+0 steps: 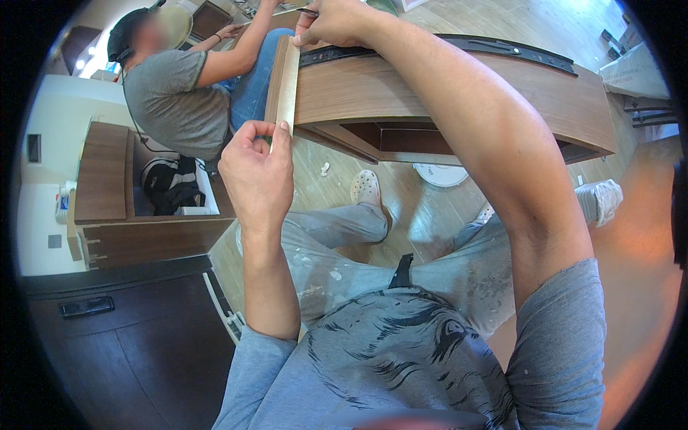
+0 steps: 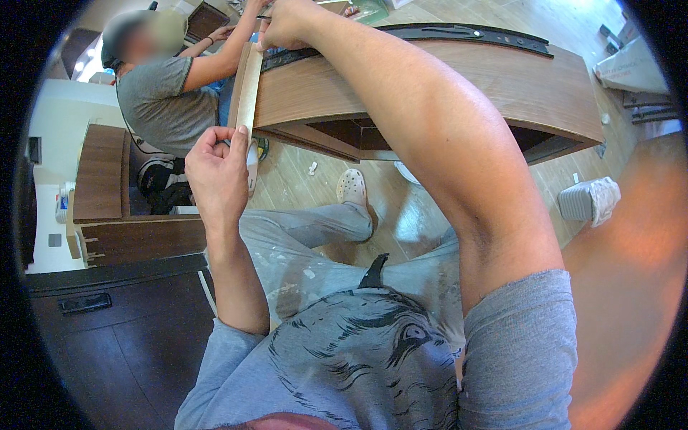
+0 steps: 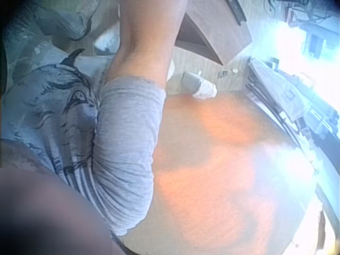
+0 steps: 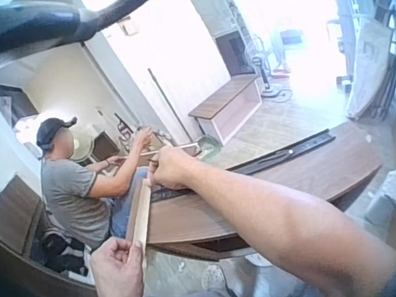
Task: The person applies adhesive edge banding to the edges of a wooden drawer front. They measure and cut strips of edge banding, peel the backing, and press the strips onto the drawer edges, smoothing them down. The drawer is rotated to access different sides as the banding is applied.
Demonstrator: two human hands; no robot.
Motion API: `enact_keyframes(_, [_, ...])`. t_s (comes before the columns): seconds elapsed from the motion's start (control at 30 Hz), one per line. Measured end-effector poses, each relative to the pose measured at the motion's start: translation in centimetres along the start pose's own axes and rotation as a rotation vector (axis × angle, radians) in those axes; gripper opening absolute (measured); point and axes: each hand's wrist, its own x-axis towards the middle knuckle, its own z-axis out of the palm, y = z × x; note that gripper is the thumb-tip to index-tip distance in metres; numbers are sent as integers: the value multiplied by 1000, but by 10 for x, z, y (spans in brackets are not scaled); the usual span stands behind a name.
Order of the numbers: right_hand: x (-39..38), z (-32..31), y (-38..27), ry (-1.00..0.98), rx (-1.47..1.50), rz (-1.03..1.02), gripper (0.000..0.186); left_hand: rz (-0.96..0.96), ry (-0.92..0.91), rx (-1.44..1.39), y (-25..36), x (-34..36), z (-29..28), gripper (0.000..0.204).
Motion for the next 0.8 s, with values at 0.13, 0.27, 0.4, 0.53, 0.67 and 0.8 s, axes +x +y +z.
enact_keyframes(0.13, [-3, -1, -3, 18, -46, -19, 20, 12, -1, 3, -2, 1, 0, 25])
enact_keyframes(0.27, [-7, -3, -5, 13, -74, -33, 23, 21, -5, -29, -3, 0, 0, 25])
enact_keyframes(0.4, [-8, -2, -4, 26, -100, -57, 25, 12, -7, -44, -5, 1, 0, 24])
enact_keyframes(0.53, [-6, -1, -2, 34, -97, -64, 26, 6, -16, -75, -9, 3, 0, 24])
enact_keyframes(0.67, [-4, 0, 1, 30, -79, -86, 27, 6, -13, -92, -10, 2, 1, 24])
enact_keyframes(0.8, [-4, 1, 2, 41, -93, -92, 28, 20, -3, -63, -8, 0, 1, 24])
